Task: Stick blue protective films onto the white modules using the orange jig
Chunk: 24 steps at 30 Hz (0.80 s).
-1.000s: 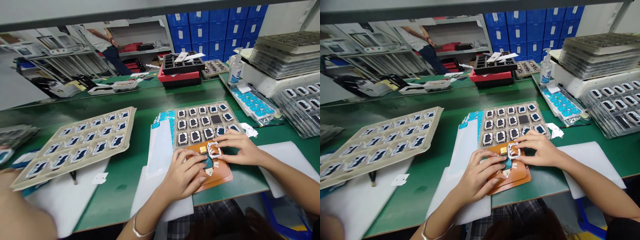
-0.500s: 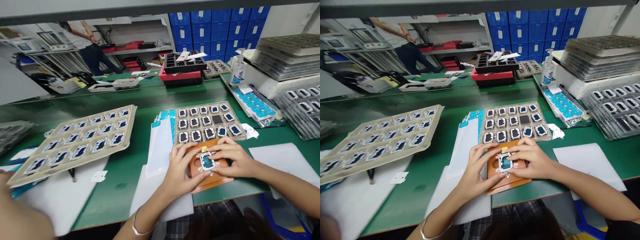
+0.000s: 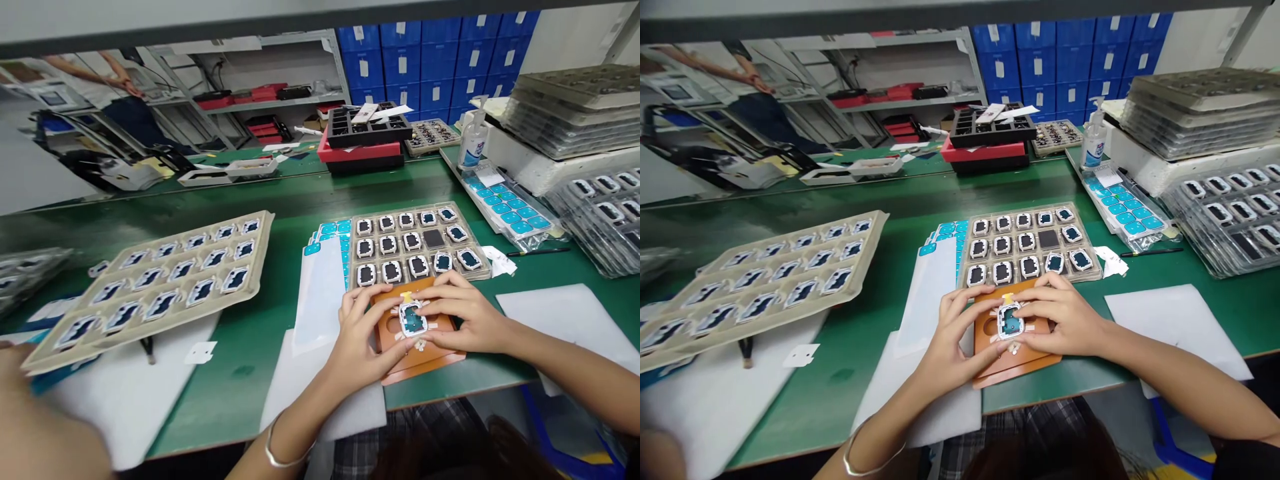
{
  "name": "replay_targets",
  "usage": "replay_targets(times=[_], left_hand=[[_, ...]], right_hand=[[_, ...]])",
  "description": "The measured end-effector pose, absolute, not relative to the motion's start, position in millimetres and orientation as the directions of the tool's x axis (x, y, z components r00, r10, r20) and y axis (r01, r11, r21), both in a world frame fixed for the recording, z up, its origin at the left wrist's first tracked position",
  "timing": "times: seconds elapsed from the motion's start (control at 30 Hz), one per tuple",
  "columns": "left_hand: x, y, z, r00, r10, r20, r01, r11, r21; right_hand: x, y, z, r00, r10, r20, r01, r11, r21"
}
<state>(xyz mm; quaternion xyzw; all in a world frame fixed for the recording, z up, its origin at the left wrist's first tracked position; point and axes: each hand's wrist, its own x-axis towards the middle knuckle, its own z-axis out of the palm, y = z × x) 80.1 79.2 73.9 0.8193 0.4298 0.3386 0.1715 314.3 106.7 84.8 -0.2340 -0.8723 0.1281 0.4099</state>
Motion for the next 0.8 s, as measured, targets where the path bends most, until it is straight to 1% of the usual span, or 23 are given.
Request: replay_targets(times=[0.2,0.33,0.43,0.53,0.6,0.63,0.73,0.8], left_hand=[[78,81,73,0.382,0.849,0.365,0.589,-0.528,0.611],[77,86,70,0.371,0.877,0.305,0.578,-0.475,0.663],[79,89,68,0.347,0.88,0.325,0.521,-0.469,0.713],[83,87,68,0.35,0.868,0.353,0.515,-0.493,0.701],[86,84,70,0.421,0.847,0.325,0.54,-0.522,0.66],[87,82,70,0.462,0.833,0.303,0.552,-0.538,0.637],[88,80,69,0.536,0.793,0.29,0.56,-0.59,0.581],[84,85,67,0.5,0.793,0.348,0.567,-0.603,0.561]], right_hand=[[315,108,83,-0.563,0.523,0.64,0.302,0.851,-0.43],[318,111,83,-0.632,0.536,0.559,0.342,0.841,-0.419],[320,114,82,-0.64,0.556,0.53,0.338,0.823,-0.456],[320,115,79,-0.607,0.588,0.535,0.331,0.799,-0.502],[318,115,74,-0.574,0.623,0.531,0.315,0.767,-0.56],[317,114,72,-0.553,0.643,0.53,0.283,0.743,-0.607],[314,111,67,-0.506,0.715,0.482,0.102,0.604,-0.79],[314,110,66,-0.518,0.754,0.404,-0.007,0.469,-0.883]])
